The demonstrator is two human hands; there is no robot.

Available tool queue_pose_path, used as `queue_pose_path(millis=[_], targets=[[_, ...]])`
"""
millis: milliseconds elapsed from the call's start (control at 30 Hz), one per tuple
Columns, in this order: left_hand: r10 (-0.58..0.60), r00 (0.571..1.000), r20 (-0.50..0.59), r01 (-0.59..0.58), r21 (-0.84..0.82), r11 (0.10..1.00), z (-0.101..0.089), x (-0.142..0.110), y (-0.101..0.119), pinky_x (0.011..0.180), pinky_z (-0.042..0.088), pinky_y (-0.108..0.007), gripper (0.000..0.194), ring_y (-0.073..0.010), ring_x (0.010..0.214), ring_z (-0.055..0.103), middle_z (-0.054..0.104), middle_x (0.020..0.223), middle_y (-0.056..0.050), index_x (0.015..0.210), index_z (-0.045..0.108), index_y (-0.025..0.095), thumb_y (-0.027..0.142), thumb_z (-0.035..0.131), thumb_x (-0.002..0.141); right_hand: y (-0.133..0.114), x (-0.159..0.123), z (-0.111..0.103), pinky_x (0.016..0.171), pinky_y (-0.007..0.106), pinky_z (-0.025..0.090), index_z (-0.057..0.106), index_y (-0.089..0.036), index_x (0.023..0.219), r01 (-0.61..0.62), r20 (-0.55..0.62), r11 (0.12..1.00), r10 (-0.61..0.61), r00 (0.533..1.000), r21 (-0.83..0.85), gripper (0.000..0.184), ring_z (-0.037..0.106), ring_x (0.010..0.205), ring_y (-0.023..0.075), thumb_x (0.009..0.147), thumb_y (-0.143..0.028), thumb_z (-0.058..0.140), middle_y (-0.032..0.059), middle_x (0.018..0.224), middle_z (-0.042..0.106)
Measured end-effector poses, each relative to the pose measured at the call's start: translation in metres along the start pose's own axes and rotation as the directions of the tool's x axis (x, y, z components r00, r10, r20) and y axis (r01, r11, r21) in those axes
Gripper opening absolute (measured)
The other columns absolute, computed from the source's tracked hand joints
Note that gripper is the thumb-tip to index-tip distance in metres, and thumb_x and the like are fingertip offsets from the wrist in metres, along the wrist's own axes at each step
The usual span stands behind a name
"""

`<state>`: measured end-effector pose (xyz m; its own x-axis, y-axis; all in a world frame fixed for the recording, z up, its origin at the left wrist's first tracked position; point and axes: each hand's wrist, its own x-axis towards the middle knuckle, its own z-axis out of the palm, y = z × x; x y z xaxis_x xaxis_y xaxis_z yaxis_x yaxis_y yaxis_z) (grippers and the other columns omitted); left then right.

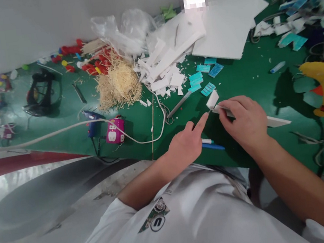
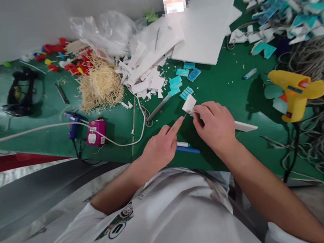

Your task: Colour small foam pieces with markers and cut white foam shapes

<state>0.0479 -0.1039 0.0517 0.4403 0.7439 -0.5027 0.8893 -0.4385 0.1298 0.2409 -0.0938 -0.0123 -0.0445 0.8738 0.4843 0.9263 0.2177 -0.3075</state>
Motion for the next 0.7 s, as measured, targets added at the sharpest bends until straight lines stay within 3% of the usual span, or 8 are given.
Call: queue_pose_path(millis=[233,700], targets=[[0.022,0.998,-0.057,-0.03,-0.142,0.989,-0.0047,-0.004,-0.0023,0.07,0.055,-0.024,0.065,-0.0138,0.081,0.067,0.063,0.116,-0.006,0.17,0.025,0.025,0.018,0.035,0.107,0.0008,-0.0016,0.0009,0.07,0.035,0.049,0.073,-0.025,0.093,0.024,-0.005,1.0,-0.024,1.0,0.007,0.011,0.068,0.081,0.0214,0.093,-0.024,0.063,0.0073,0.091,0.074],[0.012,1.0,-0.02,-0.012,-0.003,1.0,0.0009,0.0015,0.0028,0.06,0.049,-0.025,0.071,-0.018,0.081,0.072,0.064,0.109,-0.006,0.171,0.024,0.033,0.017,0.041,0.104,-0.0001,-0.0038,0.0007,0.069,0.036,0.049,0.073,-0.024,0.094,0.022,-0.027,1.0,-0.022,0.999,0.008,0.01,0.066,0.079,0.0217,0.091,-0.022,0.064,0.0075,0.09,0.074]])
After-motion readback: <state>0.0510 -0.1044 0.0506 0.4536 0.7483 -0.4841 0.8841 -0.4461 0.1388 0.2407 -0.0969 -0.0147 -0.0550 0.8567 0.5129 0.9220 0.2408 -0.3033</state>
